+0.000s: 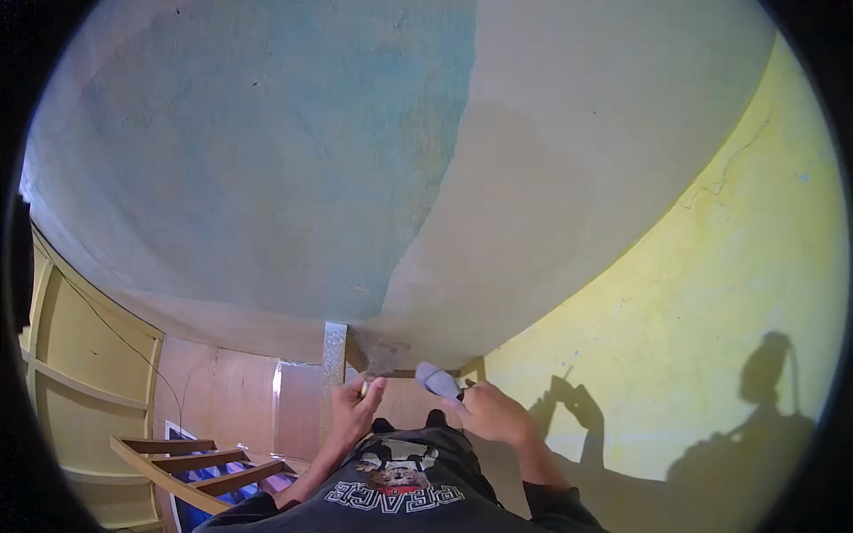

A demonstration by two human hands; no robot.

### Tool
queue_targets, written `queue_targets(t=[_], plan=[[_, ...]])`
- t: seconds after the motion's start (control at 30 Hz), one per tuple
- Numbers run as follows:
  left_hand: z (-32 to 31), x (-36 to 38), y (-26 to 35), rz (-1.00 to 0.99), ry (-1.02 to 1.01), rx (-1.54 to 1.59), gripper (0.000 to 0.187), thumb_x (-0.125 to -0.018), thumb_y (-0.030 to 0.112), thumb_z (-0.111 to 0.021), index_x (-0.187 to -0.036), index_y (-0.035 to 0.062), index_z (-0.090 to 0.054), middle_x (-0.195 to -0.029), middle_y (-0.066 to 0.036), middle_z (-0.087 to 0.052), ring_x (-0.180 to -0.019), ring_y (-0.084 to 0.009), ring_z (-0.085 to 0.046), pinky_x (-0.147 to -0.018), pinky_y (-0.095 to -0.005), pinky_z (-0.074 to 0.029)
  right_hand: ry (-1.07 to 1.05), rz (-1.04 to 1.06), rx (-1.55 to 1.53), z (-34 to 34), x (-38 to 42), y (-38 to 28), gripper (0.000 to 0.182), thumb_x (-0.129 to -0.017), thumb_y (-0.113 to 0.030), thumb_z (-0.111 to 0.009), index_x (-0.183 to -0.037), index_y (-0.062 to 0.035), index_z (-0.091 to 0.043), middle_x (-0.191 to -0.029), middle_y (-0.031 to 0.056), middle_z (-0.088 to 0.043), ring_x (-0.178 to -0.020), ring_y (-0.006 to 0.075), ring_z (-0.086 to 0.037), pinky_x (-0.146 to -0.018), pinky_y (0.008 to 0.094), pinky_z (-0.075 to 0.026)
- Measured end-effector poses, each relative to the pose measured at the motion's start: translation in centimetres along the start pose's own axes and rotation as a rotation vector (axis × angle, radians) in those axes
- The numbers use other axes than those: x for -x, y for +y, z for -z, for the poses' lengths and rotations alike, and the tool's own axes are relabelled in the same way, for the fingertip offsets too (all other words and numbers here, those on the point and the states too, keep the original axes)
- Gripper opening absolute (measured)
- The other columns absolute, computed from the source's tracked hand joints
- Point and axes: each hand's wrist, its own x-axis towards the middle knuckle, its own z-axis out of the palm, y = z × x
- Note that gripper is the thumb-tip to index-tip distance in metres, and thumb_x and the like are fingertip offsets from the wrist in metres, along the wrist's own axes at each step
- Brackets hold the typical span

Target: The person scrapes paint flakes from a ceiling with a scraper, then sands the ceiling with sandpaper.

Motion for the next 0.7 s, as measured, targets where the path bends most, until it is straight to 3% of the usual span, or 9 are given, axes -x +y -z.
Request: queue_targets(t=[0.1,0.17,0.2,0.27,0.3,0.33,0.47,0.6,0.7], plan=[[0.8,-0.6,1.5,0.025,-0.076,-0.066,0.039,-0.096,0.032,-0.072,-0.08,-0.0028,-0.064,-0.056,-0.016,-0.048,-0.051,-0.0174,-0.042,-0.051,-0.0364,-0.041,0.223,-0.086,-0.113,-0.3,0.3,-0.3,0.043,-0.101,-0.029,-0.062,-0.079,0.0084,-0.063,-0.063,0.0274,-0.057,-0.059,0.0435,-0.058,-0.059,0.0477,-0.047],[0.8,-1.2,2.0,-0.02,-0.12,-0.123,0.037,-0.096,0.032,-0.072,-0.082,-0.0017,-0.066,-0.058,-0.02,-0.052,-0.049,-0.0245,-0.046,-0.052,-0.0378,-0.043,0.462,-0.011,-0.322,0.6,0.1,-1.8,0.038,-0.101,-0.026,-0.063,-0.08,0.0059,-0.063,-0.058,0.0164,-0.054,-0.052,0.0264,-0.052,-0.054,0.0415,-0.042],[0.8,-1.3,2.2,-0.007,-0.159,-0.074,0.037,-0.099,0.029,-0.07,-0.084,-0.0042,-0.064,-0.057,-0.007,-0.045,-0.06,-0.0092,-0.04,-0.053,-0.0336,-0.037,0.559,0.003,-0.422,0.6,0.0,-2.3,0.037,-0.101,-0.025,-0.063,-0.08,0.0054,-0.063,-0.058,0.0127,-0.053,-0.053,0.021,-0.05,-0.053,0.0396,-0.041],[0.8,-1.4,2.6,0.008,-0.205,-0.123,0.038,-0.099,0.03,-0.069,-0.083,-0.0042,-0.064,-0.057,-0.009,-0.044,-0.059,-0.0102,-0.039,-0.053,-0.0344,-0.037,0.625,0.06,-0.514,0.2,-0.5,-2.9,0.036,-0.102,-0.025,-0.064,-0.08,0.0039,-0.06,-0.059,0.0014,-0.046,-0.061,0.008,-0.04,-0.052,0.0341,-0.037],[1.0,-1.5,2.6,0.014,-0.231,-0.153,0.039,-0.099,0.031,-0.069,-0.083,-0.0042,-0.064,-0.057,-0.01,-0.043,-0.059,-0.0107,-0.039,-0.053,-0.0348,-0.036,0.545,0.096,-0.427,0.0,-0.5,-3.1,0.032,-0.101,-0.024,-0.065,-0.085,0.0038,-0.064,-0.058,0.0089,-0.054,-0.054,0.0156,-0.052,-0.052,0.0376,-0.041],[0.6,-1.4,1.3,-0.021,-0.176,-0.164,0.043,-0.097,0.039,-0.069,-0.08,-0.0006,-0.067,-0.057,-0.021,-0.053,-0.048,-0.0317,-0.053,-0.052,-0.0415,-0.043,0.599,0.107,-0.356,-0.8,-0.6,-3.4,0.031,-0.1,-0.024,-0.065,-0.085,0.0036,-0.065,-0.061,0.0148,-0.058,-0.056,0.0259,-0.059,-0.054,0.0408,-0.044],[0.2,0.0,2.2,-0.05,-0.146,-0.174,0.044,-0.097,0.036,-0.071,-0.075,-0.0014,-0.065,-0.054,-0.016,-0.05,-0.048,-0.0176,-0.047,-0.049,-0.0375,-0.039,0.498,-0.015,-0.236,1.2,1.6,-4.8,0.033,-0.099,-0.027,-0.065,-0.09,0.0041,-0.068,-0.071,0.0294,-0.064,-0.071,0.0509,-0.065,-0.061,0.05,-0.051],[-1.8,2.6,-1.9,0.169,-0.015,0.219,0.035,-0.1,0.027,-0.069,-0.082,-0.0026,-0.065,-0.064,0.009,-0.049,-0.06,-0.0057,-0.039,-0.05,-0.03,-0.032,0.023,-0.155,-0.076,2.5,3.2,-1.4,0.041,-0.101,-0.034,-0.059,-0.096,0.006,-0.066,-0.073,0.0308,-0.064,-0.075,0.0509,-0.065,-0.068,0.0537,-0.052],[-1.4,2.3,-0.6,0.074,-0.012,0.02,0.037,-0.097,0.03,-0.072,-0.079,-0.001,-0.066,-0.056,-0.007,-0.04,-0.059,-0.0061,-0.038,-0.05,-0.0305,-0.035,0.312,-0.163,-0.161,1.7,3.9,-0.7,0.039,-0.103,-0.032,-0.057,-0.097,0.0052,-0.065,-0.073,0.0289,-0.064,-0.073,0.0498,-0.065,-0.068,0.054,-0.051]])
